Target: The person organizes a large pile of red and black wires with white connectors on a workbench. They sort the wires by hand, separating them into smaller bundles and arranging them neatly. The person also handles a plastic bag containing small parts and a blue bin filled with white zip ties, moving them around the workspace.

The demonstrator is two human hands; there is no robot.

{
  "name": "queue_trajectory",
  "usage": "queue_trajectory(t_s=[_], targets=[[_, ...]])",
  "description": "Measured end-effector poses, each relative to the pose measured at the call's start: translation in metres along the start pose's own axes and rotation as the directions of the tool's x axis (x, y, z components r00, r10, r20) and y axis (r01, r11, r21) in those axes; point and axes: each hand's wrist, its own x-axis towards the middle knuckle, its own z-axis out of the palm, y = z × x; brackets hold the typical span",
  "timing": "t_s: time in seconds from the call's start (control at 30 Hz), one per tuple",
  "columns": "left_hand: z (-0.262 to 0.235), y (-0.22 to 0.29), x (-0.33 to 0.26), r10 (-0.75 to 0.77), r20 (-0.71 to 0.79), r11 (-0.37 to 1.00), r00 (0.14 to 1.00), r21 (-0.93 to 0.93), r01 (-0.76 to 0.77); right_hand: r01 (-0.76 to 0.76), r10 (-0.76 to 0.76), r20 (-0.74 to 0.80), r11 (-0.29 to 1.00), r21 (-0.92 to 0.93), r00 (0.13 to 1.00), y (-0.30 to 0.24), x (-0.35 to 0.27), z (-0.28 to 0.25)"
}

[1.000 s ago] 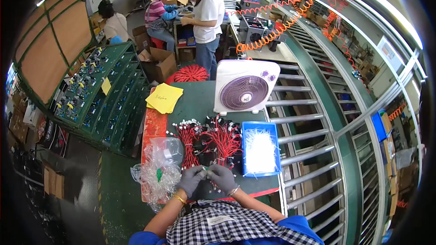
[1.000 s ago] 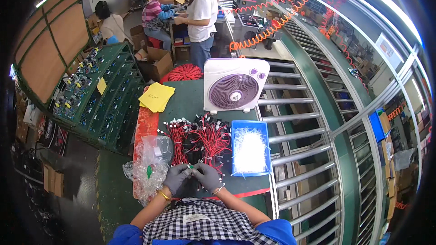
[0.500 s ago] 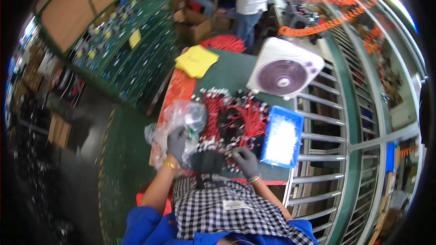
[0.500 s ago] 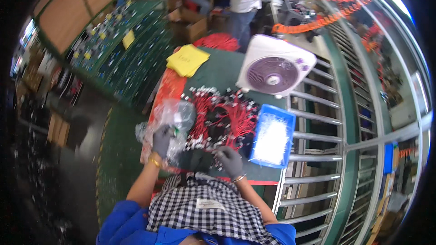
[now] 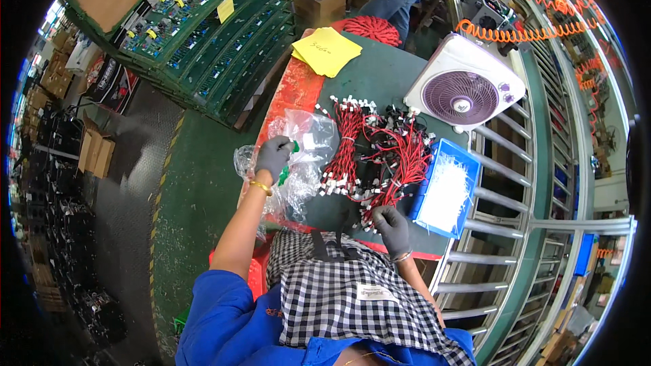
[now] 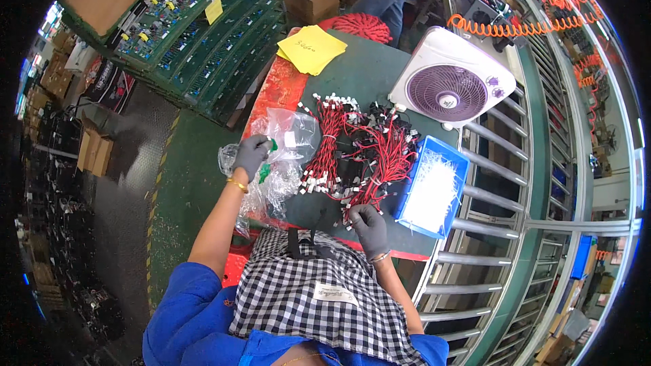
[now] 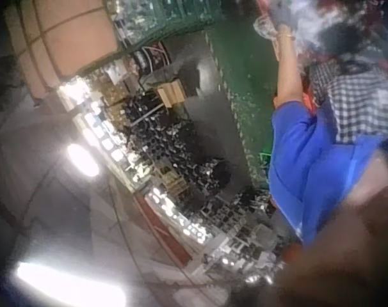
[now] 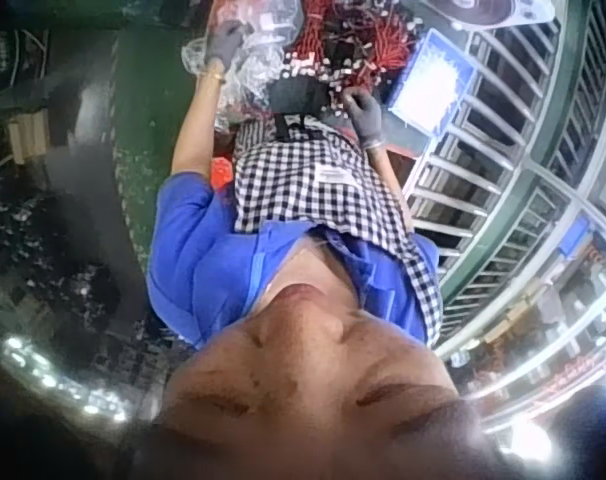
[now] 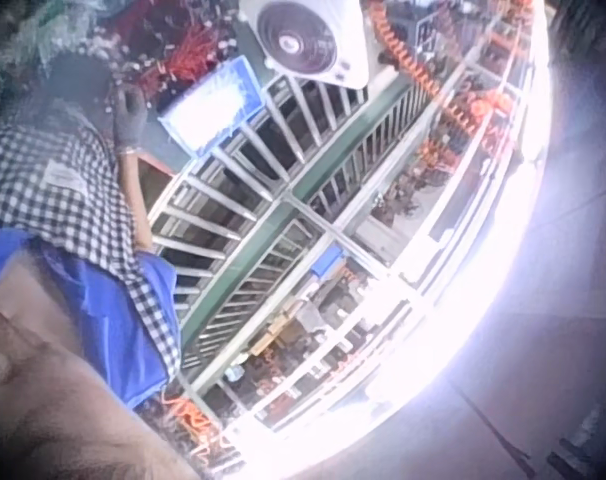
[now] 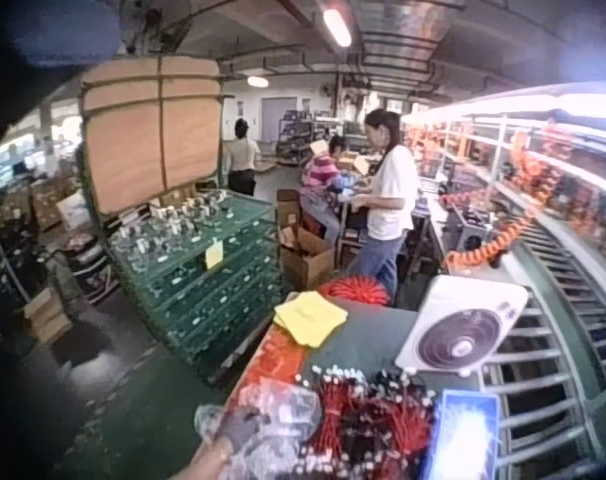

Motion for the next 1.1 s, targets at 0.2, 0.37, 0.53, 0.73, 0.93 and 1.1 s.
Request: queue_trajectory(t_s=[0.2,0.37,0.53,0.73,0.93,1.1], targets=[[0.026,-0.053,0.043,-0.102,-0.059,0.736,0.993,0.667,0.115,-0.017,0.019,0.02,0.996,-0.084,1.0,-0.004,-0.007,0.005],[0.023,-0.063,0.063,-0.16,-0.016,0.607,0.987,0.787,0.111,-0.048,0.047,-0.015,0.99,-0.133,0.999,0.02,-0.017,0.007],[0.013,-0.054,0.065,-0.21,0.052,0.683,0.976,0.722,0.109,-0.046,0.031,-0.088,0.983,-0.175,0.996,0.026,-0.023,0.0],[-0.006,-0.024,0.045,-0.219,0.103,0.908,0.97,0.386,0.164,-0.085,0.059,-0.184,0.987,-0.134,0.981,0.023,-0.025,-0.018],[-0.022,-0.012,0.042,-0.076,0.156,0.942,0.985,0.335,0.019,-0.053,0.03,-0.171,0.99,-0.134,0.985,0.029,-0.023,-0.025],[-0.021,-0.011,0.036,-0.098,0.154,0.981,0.983,0.179,0.07,-0.029,0.013,-0.16,0.995,-0.098,0.987,0.03,-0.025,-0.027]])
